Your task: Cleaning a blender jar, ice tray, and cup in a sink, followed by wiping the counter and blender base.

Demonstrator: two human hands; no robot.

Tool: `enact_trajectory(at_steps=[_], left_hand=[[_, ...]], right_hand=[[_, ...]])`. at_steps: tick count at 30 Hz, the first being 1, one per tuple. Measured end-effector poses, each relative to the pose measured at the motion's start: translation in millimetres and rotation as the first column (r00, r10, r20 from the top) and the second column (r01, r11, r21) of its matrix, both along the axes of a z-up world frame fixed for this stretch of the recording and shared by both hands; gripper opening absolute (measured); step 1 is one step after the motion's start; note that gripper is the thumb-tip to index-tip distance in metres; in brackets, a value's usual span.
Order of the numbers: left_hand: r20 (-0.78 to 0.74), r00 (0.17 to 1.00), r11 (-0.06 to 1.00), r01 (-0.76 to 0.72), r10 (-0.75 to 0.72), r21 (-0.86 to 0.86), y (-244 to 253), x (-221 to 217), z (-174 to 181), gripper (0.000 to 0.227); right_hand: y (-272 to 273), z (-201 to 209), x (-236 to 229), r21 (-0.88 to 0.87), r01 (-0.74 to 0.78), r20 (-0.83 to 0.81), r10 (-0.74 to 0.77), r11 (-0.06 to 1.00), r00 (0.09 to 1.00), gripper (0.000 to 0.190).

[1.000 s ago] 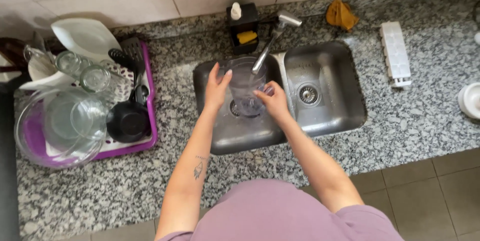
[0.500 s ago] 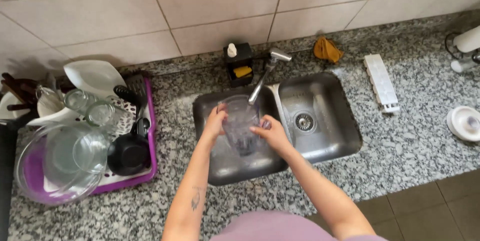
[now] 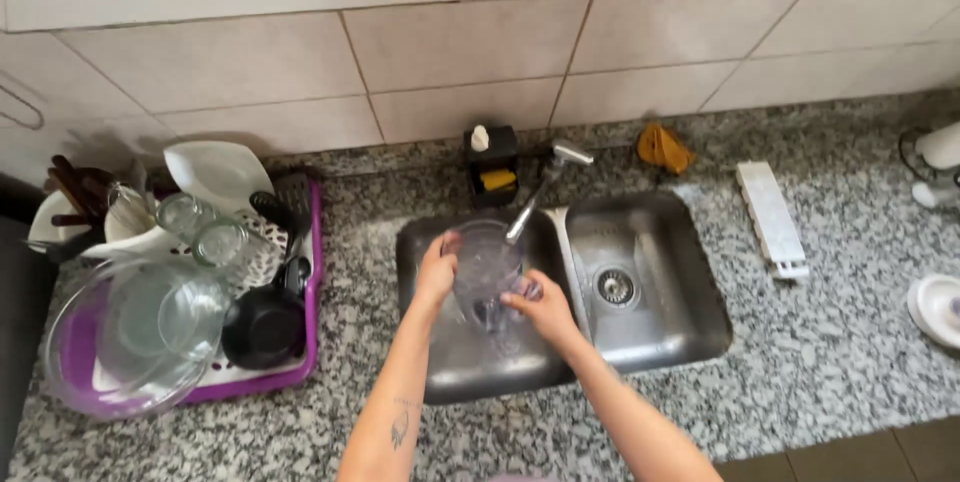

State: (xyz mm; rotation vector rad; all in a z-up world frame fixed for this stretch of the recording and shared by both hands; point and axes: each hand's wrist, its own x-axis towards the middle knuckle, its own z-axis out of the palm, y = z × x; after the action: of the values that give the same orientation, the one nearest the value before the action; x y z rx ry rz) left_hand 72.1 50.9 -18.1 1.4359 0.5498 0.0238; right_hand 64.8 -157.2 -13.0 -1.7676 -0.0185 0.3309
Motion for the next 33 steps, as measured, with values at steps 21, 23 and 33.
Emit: enact_trajectory(at_steps=[21,23,33], left_hand=[[-0.031,0.999,0.945,0.05,-0.042,0.323,-1.9,-8.4,64.2,0.059],[0.042,0.998,0.967,0.033,-0.045,0.254,-8.6,-11.4,54.2,0.062],[-0.119,0.991,0.973,0.082,-0.057,0.216,3.2,-28.4,59.0,0.066]], right_hand=[[8.0,-24.1,13.1,0.096,0.045,0.132,-0.058,0.994,0.99,0.027],[0.3,-11.1,7.4,0.088,0.043,0.113,-0.053,0.995,0.992,0.027],[6.5,6.9,-7.8,0.004,-0.003,-0.022,0.003,1.0,1.0,0.029]])
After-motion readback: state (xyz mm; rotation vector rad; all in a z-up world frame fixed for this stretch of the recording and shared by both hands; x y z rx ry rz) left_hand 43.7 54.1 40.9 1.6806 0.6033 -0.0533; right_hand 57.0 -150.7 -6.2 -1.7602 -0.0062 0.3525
